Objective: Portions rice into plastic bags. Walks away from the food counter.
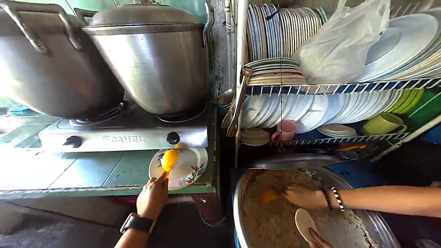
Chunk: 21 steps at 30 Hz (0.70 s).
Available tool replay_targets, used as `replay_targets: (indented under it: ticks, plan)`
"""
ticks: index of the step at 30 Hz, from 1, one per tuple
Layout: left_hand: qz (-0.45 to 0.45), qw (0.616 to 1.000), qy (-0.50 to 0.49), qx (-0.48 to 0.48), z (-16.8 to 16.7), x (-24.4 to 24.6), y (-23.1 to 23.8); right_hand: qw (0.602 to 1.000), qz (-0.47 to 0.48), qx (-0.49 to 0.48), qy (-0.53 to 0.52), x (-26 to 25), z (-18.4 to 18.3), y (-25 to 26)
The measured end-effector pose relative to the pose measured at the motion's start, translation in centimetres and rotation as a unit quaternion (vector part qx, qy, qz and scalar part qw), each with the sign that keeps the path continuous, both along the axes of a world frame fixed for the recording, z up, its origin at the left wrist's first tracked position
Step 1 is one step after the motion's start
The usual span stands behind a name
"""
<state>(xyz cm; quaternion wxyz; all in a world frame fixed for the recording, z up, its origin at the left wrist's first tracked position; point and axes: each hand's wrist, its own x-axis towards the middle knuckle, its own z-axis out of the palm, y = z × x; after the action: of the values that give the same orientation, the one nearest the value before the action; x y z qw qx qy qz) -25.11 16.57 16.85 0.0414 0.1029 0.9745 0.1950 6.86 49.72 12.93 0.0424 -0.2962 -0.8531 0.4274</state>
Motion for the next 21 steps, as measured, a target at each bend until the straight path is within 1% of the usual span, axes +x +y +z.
replay_targets:
  ticks: [1,2,3,4,7,9,10,11,12,13,14,16,17,19,20,21]
  plan:
    - [0.001,0.998,0.022,-0.055,-0.5,-0.9,0.1,1.000,-0.004,-0.004,0.000,0.1,-0.4,-0.2]
    - [-0.002,0.995,0.047,-0.091,-1.0,-1.5,0.2,1.000,-0.012,-0.005,0.002,0.4,-0.8,-0.4]
    - [-0.006,0.991,0.073,-0.109,-1.4,-1.8,0.3,1.000,-0.018,-0.003,0.002,0.7,-1.3,-0.6]
    - [-0.010,0.989,0.101,-0.104,-1.7,-2.0,0.1,1.000,-0.019,0.002,-0.003,1.0,-1.8,-0.8]
    - [0.003,0.982,0.189,-0.016,-1.1,-1.6,-0.7,1.000,0.000,0.030,0.003,1.2,-2.7,-0.5]
    - [0.005,0.970,0.238,0.050,-0.3,-0.5,-1.3,0.999,-0.015,0.016,0.028,2.1,-3.1,-0.4]
    - [-0.013,0.962,0.262,0.081,0.2,0.5,-1.4,0.998,-0.024,0.001,0.051,2.7,-3.1,-0.5]
    - [-0.054,0.951,0.282,0.112,0.6,1.8,-1.2,0.996,-0.036,-0.014,0.077,3.5,-3.0,-0.7]
    - [-0.115,0.941,0.288,0.138,0.7,3.2,-0.8,0.992,-0.061,-0.027,0.103,4.4,-2.5,-1.2]
    - [-0.191,0.928,0.278,0.158,0.6,4.7,-0.1,0.986,-0.099,-0.038,0.128,5.5,-1.7,-2.1]
    - [-0.276,0.914,0.246,0.167,0.1,6.1,0.9,0.978,-0.133,-0.052,0.151,6.2,-0.8,-2.8]
    - [-0.435,0.879,0.144,0.135,-0.8,8.8,3.5,0.963,-0.177,-0.089,0.185,7.3,0.4,-3.2]
    - [-0.494,0.857,0.097,0.106,-1.1,10.0,5.1,0.957,-0.192,-0.098,0.195,7.7,0.7,-3.0]
    - [-0.559,0.828,0.038,0.022,-1.5,11.5,8.6,0.946,-0.216,-0.110,0.218,8.6,1.0,-2.4]
    - [-0.566,0.823,0.003,-0.048,-1.4,12.0,10.7,0.940,-0.225,-0.115,0.228,9.2,1.2,-2.0]
    - [-0.556,0.818,-0.052,-0.141,-0.8,12.3,13.0,0.935,-0.234,-0.122,0.237,9.8,1.4,-1.8]
